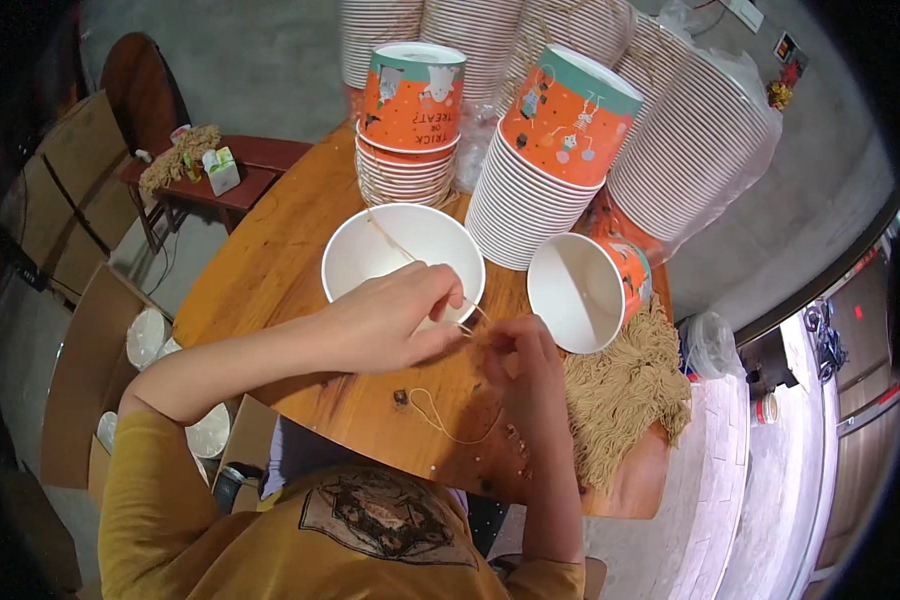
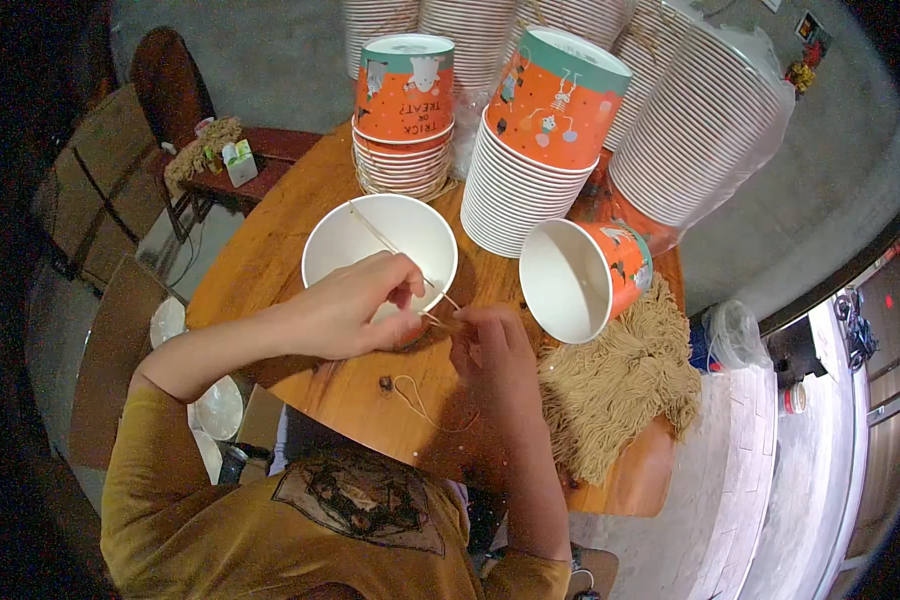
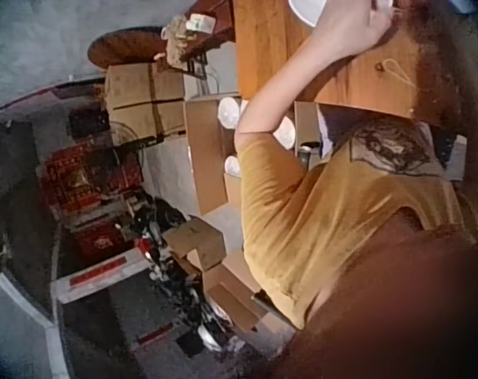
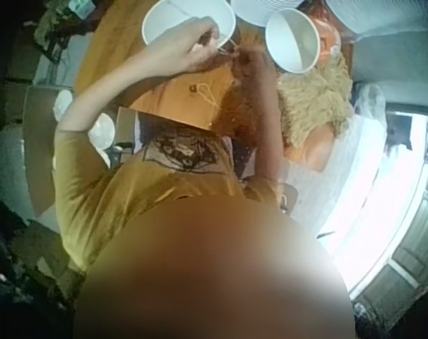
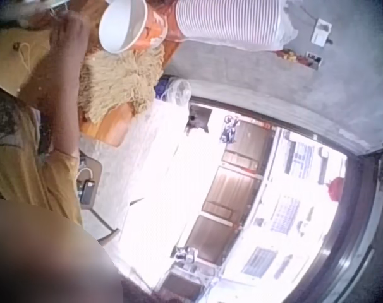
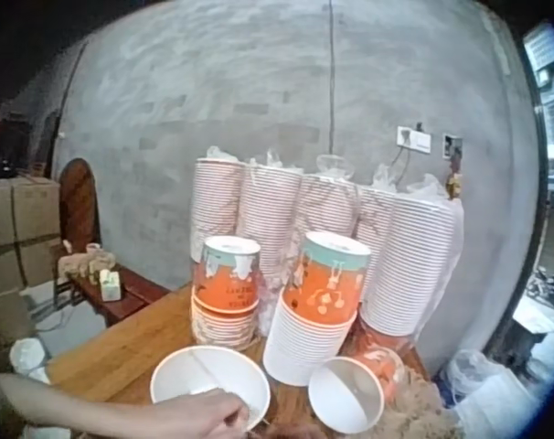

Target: The recorder is manually threading and tying string handles onto pre-printed paper bowls for packaging.

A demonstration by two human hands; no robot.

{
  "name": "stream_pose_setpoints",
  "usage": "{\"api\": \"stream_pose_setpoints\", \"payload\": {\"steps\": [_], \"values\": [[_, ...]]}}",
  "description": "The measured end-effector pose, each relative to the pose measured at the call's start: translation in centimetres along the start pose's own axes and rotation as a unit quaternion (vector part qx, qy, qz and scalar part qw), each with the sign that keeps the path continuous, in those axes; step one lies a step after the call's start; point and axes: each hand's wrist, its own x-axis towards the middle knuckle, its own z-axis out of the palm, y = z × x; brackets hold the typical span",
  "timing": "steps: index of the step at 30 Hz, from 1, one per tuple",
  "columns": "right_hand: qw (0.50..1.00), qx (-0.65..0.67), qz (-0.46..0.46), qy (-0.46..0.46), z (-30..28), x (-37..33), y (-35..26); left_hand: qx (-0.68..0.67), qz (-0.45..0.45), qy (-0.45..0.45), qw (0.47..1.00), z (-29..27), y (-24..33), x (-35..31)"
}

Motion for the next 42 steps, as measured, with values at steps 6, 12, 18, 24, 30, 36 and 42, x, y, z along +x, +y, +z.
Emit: {"api": "stream_pose_setpoints", "payload": {"steps": [6, 12, 18, 24, 30, 36, 42], "values": [[0.989, -0.069, -0.124, 0.031, -1.1, 1.9, -0.8, 0.132, 0.141, 0.022, 0.981, -0.1, -1.4, -2.3], [0.991, -0.013, -0.130, -0.022, 0.2, 5.3, -2.8, 0.208, 0.176, 0.079, 0.959, -1.3, -1.7, -4.3], [0.992, -0.010, -0.112, -0.059, 2.7, 7.5, -2.9, 0.116, 0.133, 0.087, 0.980, -1.3, -3.6, -4.2], [0.994, -0.014, -0.085, -0.066, 3.4, 7.7, -3.1, 0.221, 0.020, 0.127, 0.967, -0.1, -1.8, -2.3], [0.994, -0.023, -0.089, -0.062, 3.8, 7.7, -3.2, 0.215, 0.012, 0.136, 0.967, 0.6, -3.2, -1.4], [0.997, -0.060, -0.035, -0.015, 3.8, 7.6, -3.3, 0.144, 0.040, 0.057, 0.987, -0.5, -2.7, -1.6], [0.991, -0.098, -0.076, 0.045, 4.3, 7.5, -3.5, 0.152, 0.225, 0.029, 0.962, -0.6, -2.9, -2.8]]}}
